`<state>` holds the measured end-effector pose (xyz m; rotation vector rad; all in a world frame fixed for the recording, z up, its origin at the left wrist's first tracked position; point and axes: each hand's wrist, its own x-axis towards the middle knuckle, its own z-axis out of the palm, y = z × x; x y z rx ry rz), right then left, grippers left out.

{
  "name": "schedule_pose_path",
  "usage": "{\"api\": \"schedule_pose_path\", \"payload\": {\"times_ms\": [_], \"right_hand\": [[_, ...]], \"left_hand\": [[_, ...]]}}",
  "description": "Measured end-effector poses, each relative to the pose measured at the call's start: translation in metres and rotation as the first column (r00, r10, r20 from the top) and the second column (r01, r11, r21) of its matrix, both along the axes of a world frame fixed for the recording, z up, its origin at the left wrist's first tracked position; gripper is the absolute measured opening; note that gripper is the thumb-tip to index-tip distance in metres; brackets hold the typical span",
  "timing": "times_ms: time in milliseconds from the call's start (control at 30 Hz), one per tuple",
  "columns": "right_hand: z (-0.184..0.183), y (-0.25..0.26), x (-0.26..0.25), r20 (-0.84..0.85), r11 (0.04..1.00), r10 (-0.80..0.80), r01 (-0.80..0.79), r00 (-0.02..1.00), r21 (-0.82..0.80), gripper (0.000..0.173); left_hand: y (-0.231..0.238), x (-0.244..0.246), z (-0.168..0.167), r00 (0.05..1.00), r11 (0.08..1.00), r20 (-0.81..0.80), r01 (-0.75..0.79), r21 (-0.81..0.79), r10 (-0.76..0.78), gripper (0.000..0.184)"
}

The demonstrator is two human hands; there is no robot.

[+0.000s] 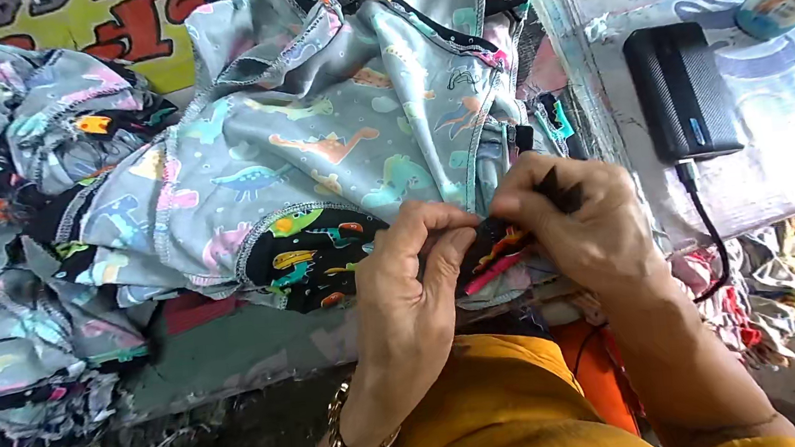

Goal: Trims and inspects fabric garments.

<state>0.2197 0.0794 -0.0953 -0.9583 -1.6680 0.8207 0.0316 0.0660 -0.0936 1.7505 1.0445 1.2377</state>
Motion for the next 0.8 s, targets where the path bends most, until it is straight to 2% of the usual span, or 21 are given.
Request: {"api": "schedule_pose_path", "payload": {"times_ms": [133,200,233,300,333,400,433,500,633,733,800], "right_hand": [[-0.003,-0.007,0.02,-0.11,0.965,-0.252,0.257,0.961,0.04,0.019],[-0.005,-0.016,0.03,-0.193,0.954,-0.274,0.291,0.942,0.067,0.03],[-0.005,-0.022,0.034,-0.196,0.962,-0.233,0.255,0.953,0.095,0.033],[-0.004,-0.035,0.035,-0.072,0.977,-0.105,0.116,0.992,0.18,0.031],[-0.003,-0.041,0.03,0.043,0.973,-0.082,0.071,0.996,0.221,0.026],[-0.003,-0.048,0.012,0.321,0.962,-0.141,0.053,0.936,0.267,0.03],[-0.004,-0.05,0.003,0.434,0.953,-0.188,0.056,0.881,0.299,0.026],[-0.008,-0.048,-0.005,0.477,0.933,-0.252,0.081,0.842,0.35,0.011],[-0.002,-0.045,0.013,0.133,0.954,-0.227,0.193,0.965,0.229,0.019],[-0.008,-0.042,0.028,-0.101,0.981,-0.17,0.178,0.98,0.078,0.018],[-0.014,-0.04,0.03,-0.232,0.988,-0.156,0.15,0.96,-0.044,0.017]], "left_hand": [[-0.002,0.0,-0.002,1.0,1.0,0.007,-0.017,0.001,0.017,0.011],[-0.003,0.0,-0.003,1.0,1.0,0.006,-0.017,0.006,0.017,0.01],[-0.003,-0.001,-0.003,1.0,1.0,0.006,-0.009,0.006,0.009,0.01],[-0.003,-0.001,-0.003,1.0,1.0,-0.014,-0.01,0.016,0.011,0.01],[-0.003,0.0,-0.002,0.999,0.999,-0.035,-0.021,0.037,0.022,0.011],[-0.005,0.002,0.002,0.998,0.991,-0.051,-0.028,0.127,0.035,0.013],[-0.007,0.003,0.006,0.997,0.982,-0.052,-0.039,0.186,0.049,0.013],[-0.009,0.0,0.015,0.996,0.958,-0.04,-0.059,0.281,0.074,0.014],[-0.008,-0.015,0.023,0.991,0.911,-0.049,-0.097,0.4,0.127,0.018],[-0.008,-0.019,0.013,0.976,0.909,-0.142,-0.095,0.406,0.165,0.017],[-0.009,-0.016,0.007,0.949,0.908,-0.263,-0.051,0.417,0.174,0.03]]}}
